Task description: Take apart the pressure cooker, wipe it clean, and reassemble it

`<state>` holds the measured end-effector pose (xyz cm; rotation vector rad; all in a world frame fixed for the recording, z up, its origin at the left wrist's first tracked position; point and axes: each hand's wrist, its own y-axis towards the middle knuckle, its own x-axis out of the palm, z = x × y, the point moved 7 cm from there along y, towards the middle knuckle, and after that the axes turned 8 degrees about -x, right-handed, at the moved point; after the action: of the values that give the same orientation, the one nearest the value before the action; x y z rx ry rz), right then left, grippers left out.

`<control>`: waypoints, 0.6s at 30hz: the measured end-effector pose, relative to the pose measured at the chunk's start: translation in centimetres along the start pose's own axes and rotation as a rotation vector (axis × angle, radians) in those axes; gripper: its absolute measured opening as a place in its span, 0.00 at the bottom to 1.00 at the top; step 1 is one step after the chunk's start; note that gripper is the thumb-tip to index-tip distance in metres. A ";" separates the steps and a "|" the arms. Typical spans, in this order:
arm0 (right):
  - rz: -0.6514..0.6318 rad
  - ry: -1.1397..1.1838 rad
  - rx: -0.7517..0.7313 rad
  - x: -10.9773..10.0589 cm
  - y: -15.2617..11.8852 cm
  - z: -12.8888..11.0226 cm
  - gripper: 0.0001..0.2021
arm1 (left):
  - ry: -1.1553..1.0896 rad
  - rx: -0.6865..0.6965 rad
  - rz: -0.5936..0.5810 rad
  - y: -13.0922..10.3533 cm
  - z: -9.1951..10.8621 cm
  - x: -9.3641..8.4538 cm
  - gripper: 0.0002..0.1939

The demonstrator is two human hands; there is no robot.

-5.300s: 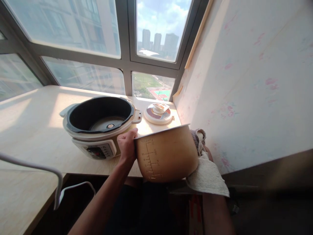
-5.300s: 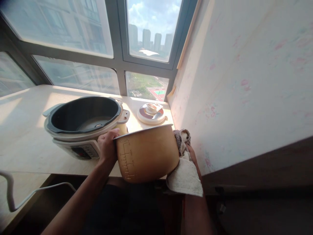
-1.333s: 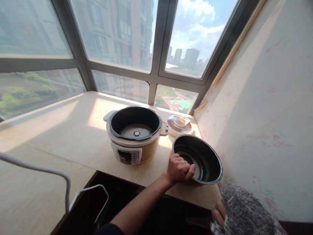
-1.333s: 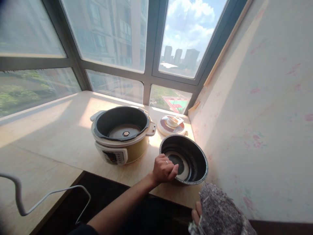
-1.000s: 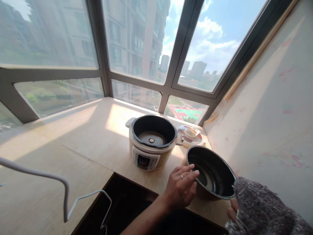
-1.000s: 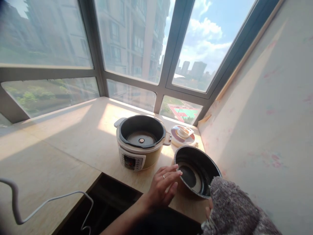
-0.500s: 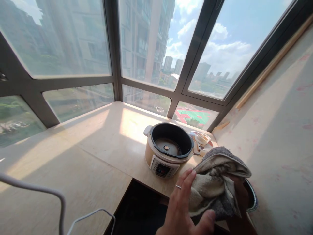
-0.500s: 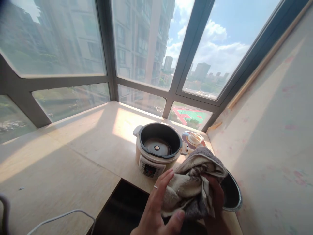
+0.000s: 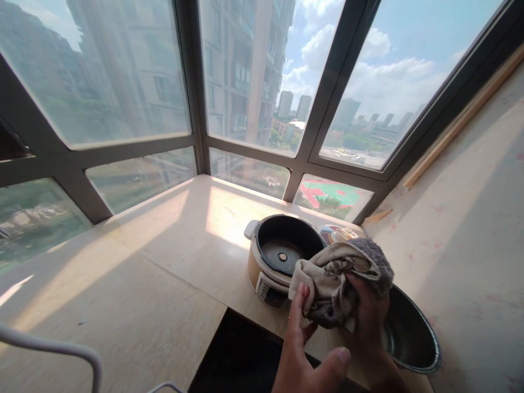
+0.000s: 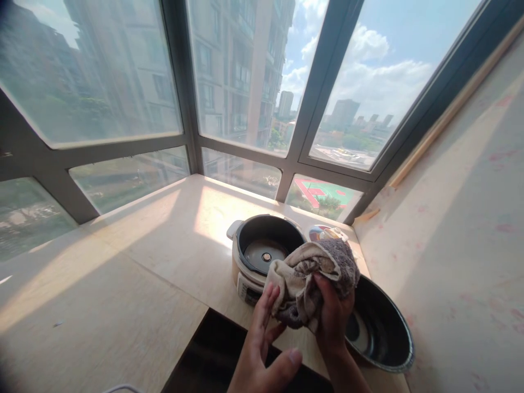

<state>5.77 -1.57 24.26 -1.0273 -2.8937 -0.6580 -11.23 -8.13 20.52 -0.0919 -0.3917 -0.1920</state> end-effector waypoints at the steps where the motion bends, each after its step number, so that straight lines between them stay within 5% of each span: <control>1: -0.008 -0.006 0.029 0.3 -0.1 0.0 0.21 | -0.021 -0.023 -0.029 0.4 0.3 0.4 0.50; 8: -0.341 0.020 0.187 3.4 0.3 0.6 0.25 | -0.215 -0.118 -0.101 4.9 3.0 1.3 0.56; 13: -0.539 -0.044 -0.036 6.9 2.2 -0.7 0.19 | -0.475 -0.108 -0.124 8.7 5.8 1.4 0.43; 18: -0.796 -0.215 -0.342 11.2 2.7 -2.6 0.21 | -0.401 -0.090 0.051 11.8 7.0 0.1 0.30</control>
<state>-1.81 6.06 29.21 0.1403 -3.4180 -1.1405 -11.37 4.32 26.37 -0.2308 -0.7794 -0.1398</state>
